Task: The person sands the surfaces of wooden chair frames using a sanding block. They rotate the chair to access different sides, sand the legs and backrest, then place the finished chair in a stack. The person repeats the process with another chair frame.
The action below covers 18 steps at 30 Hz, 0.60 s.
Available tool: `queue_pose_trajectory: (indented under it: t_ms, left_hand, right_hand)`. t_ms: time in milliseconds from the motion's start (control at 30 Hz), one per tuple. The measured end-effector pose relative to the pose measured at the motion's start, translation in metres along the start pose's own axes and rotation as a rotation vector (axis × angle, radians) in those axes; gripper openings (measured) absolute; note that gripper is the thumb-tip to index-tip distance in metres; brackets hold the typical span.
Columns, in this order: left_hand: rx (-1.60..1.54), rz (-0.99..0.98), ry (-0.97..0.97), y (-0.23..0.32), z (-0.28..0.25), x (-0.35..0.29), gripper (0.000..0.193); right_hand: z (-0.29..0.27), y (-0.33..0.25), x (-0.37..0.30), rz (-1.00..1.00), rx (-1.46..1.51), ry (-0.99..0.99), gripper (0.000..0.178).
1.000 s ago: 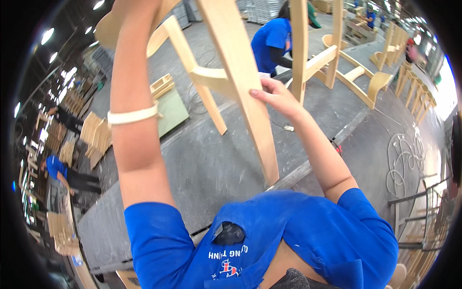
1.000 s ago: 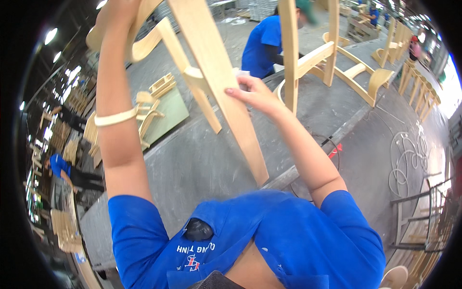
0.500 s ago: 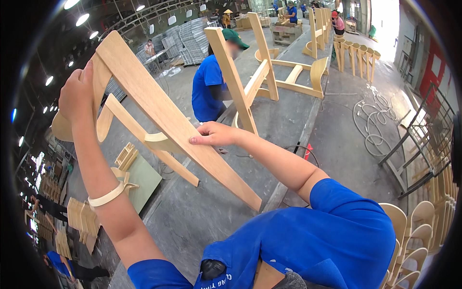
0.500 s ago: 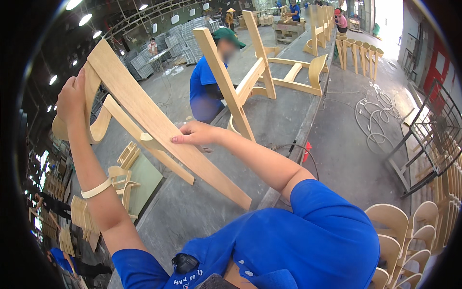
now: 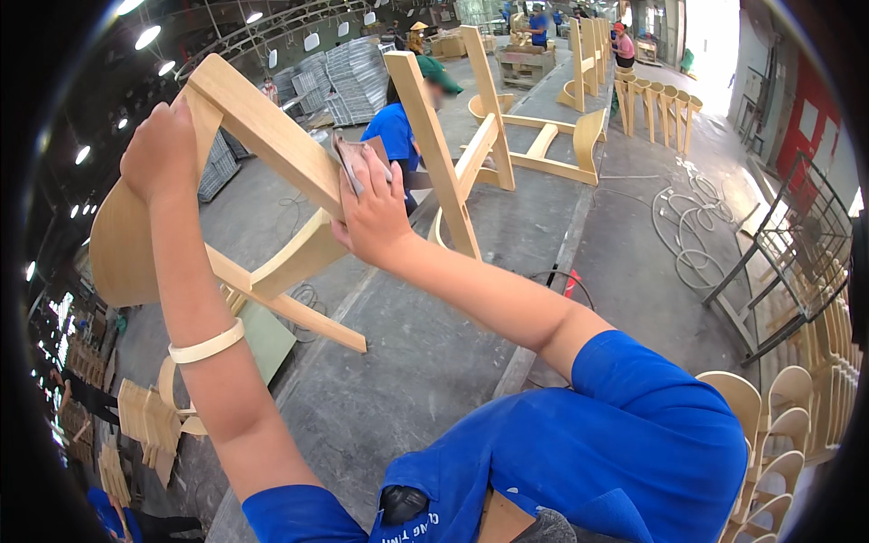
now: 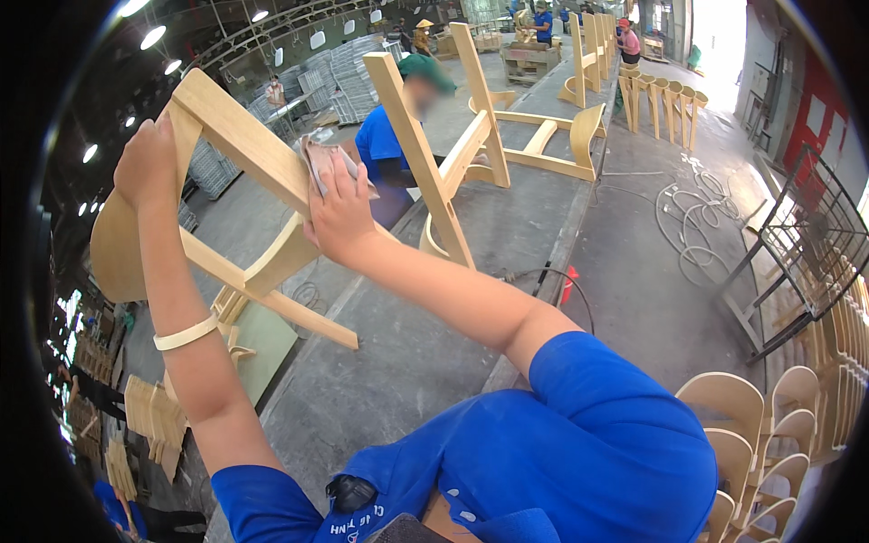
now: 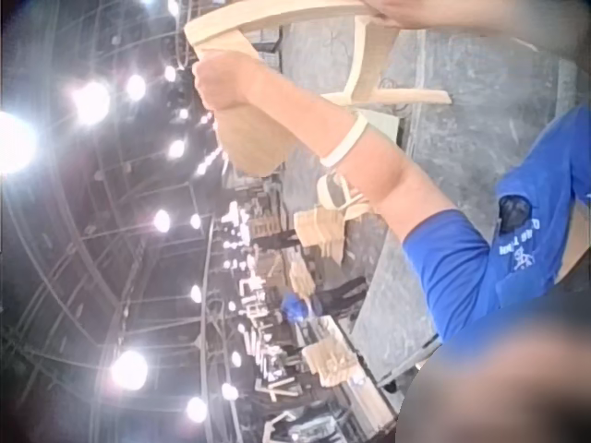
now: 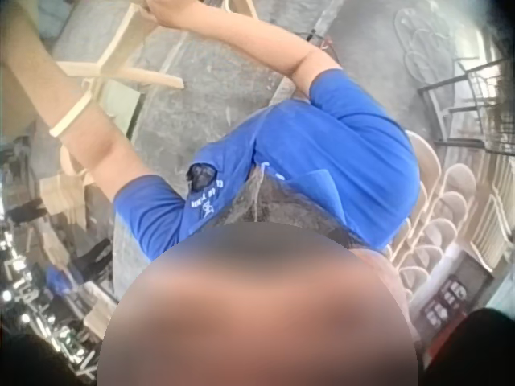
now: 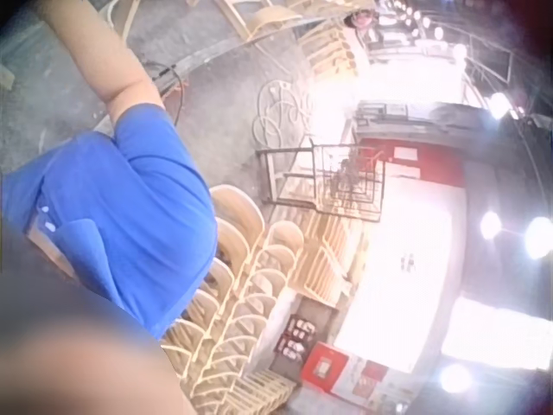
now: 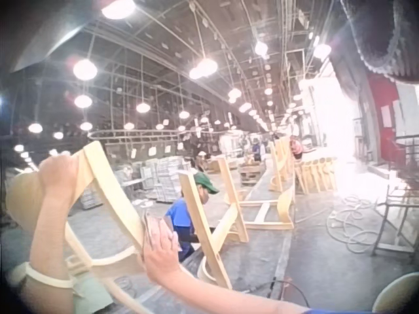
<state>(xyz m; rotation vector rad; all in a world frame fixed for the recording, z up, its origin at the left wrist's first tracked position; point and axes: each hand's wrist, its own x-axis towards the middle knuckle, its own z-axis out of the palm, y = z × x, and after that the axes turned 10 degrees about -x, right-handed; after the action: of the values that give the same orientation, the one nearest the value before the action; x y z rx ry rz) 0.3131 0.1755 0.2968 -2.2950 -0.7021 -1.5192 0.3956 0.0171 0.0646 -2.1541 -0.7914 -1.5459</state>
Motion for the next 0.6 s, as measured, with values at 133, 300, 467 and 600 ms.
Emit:
queue_pose_trajectory:
  t_ms: [133,300,467,600]
  left_hand:
    - [0.102,0.096,0.056,0.005,0.003,-0.004,0.035]
    - [0.062,0.152,0.135,0.007,0.01,-0.005,0.033]
    - [0.024,0.191,0.183,0.0,0.009,-0.006,0.032]
    - [-0.011,0.188,0.151,-0.004,0.009,-0.005,0.034]
  right_hand:
    - [0.024,0.002,0.016,-0.068,-0.145,-0.037,0.07]
    - [0.035,0.003,0.028,-0.072,-0.166,-0.127,0.069]
    - [0.023,0.004,0.016,-0.098,-0.131,-0.171,0.068]
    - [0.014,-0.007,0.009,-0.015,-0.157,-0.231,0.068]
